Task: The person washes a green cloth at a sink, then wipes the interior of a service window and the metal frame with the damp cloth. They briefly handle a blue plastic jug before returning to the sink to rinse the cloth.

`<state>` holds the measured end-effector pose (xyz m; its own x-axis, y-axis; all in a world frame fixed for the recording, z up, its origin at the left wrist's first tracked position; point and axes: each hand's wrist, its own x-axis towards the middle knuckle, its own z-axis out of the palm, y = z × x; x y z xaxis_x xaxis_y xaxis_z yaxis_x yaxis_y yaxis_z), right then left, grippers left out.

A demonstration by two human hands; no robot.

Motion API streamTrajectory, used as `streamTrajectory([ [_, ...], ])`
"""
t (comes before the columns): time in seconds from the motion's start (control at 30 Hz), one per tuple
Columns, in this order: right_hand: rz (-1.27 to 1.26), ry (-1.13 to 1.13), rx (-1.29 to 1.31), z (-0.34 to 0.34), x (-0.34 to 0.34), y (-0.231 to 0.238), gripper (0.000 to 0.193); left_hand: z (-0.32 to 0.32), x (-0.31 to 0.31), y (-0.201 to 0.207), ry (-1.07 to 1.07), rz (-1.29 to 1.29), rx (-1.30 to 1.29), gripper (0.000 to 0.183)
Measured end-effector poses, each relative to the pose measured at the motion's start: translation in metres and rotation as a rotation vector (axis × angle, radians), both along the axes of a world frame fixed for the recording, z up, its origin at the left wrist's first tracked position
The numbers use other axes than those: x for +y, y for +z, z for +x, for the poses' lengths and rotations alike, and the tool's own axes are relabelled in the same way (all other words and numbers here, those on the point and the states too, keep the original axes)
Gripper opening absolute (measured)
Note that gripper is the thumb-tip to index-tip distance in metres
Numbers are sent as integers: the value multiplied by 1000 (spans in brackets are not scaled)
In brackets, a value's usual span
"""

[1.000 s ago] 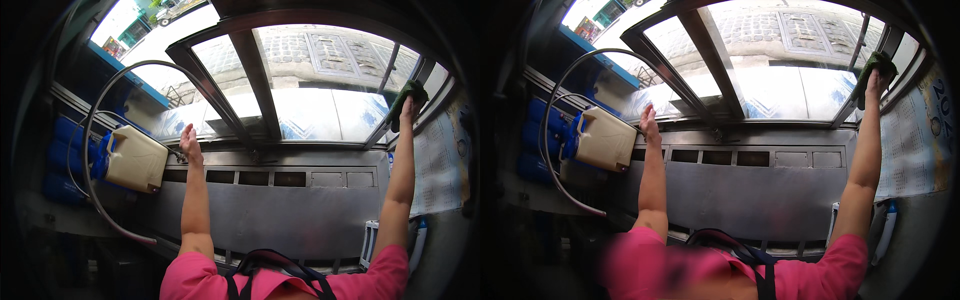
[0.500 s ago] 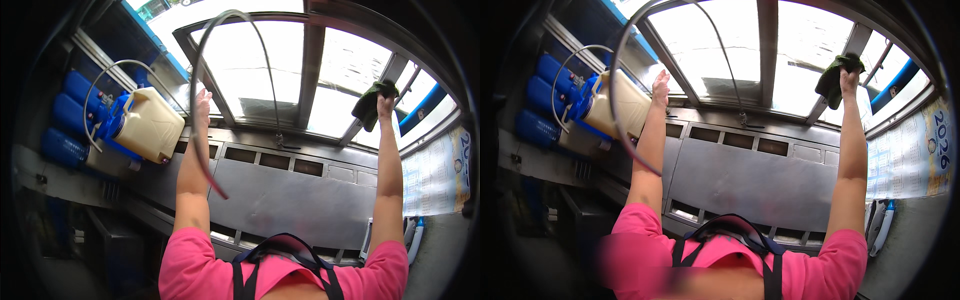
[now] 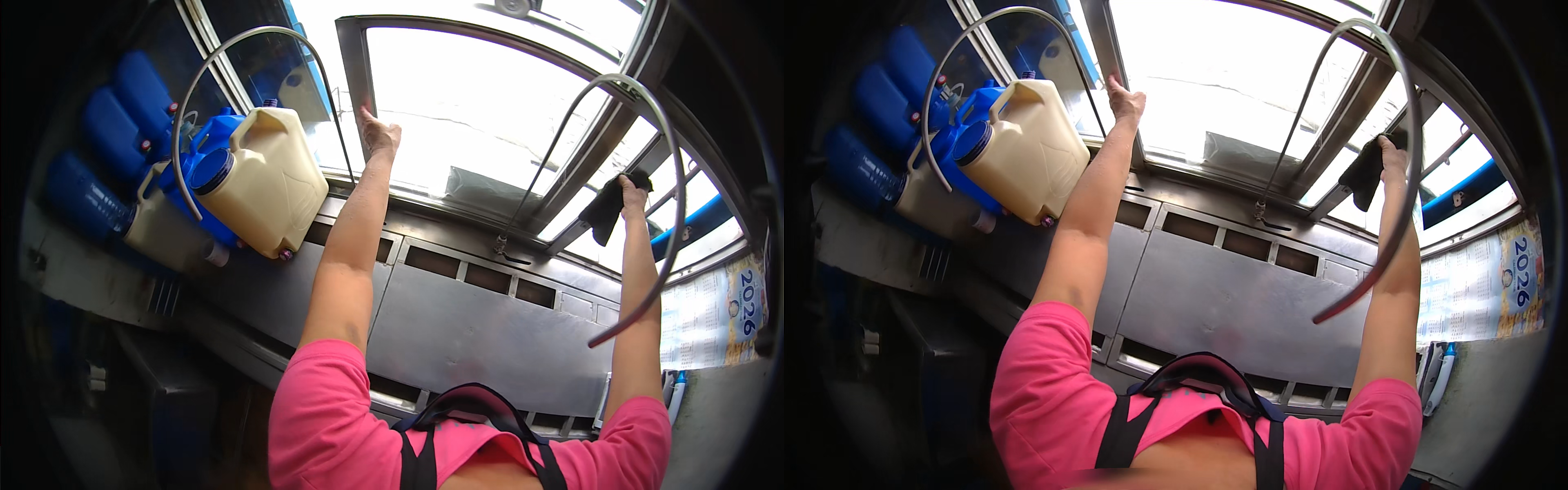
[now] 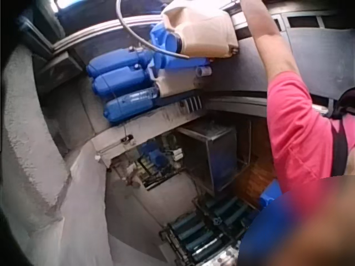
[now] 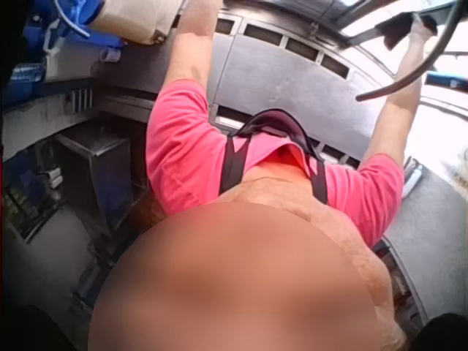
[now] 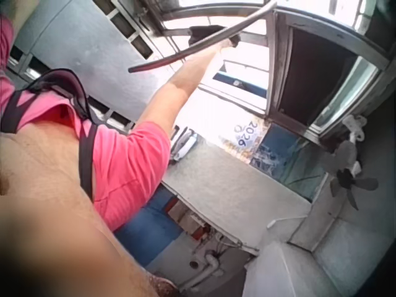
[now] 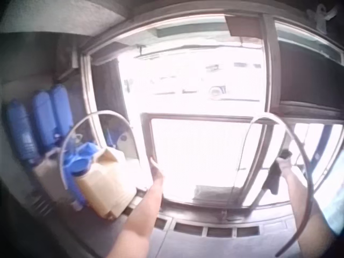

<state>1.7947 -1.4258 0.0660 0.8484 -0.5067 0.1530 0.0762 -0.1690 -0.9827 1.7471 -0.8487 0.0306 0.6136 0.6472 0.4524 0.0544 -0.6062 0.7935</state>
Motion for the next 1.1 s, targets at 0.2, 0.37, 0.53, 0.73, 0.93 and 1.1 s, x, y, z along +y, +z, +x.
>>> streamTrajectory([
  [0.2, -136, -222, 12, 10, 20, 5, 51, 12, 37, -11, 159, 90, -89, 88],
  [0.37, -34, -56, -151, -3, 4, 7, 26, 10, 48, -7, -7, -65, 91, 87],
  [0.53, 0, -212, -52, -2, -32, 10, 27, 7, 49, -3, -493, -489, 32, 58],
  [0.73, 3, -387, 93, -1, -104, 8, 23, 24, -18, -9, -580, -720, -93, 54],
  [0.93, 207, -238, 59, 12, -133, -2, 26, 36, -34, 11, -490, -590, -160, 48],
  [1.1, 217, -301, 1, 7, -114, 0, 36, 30, -32, 9, -532, -571, -204, 48],
])
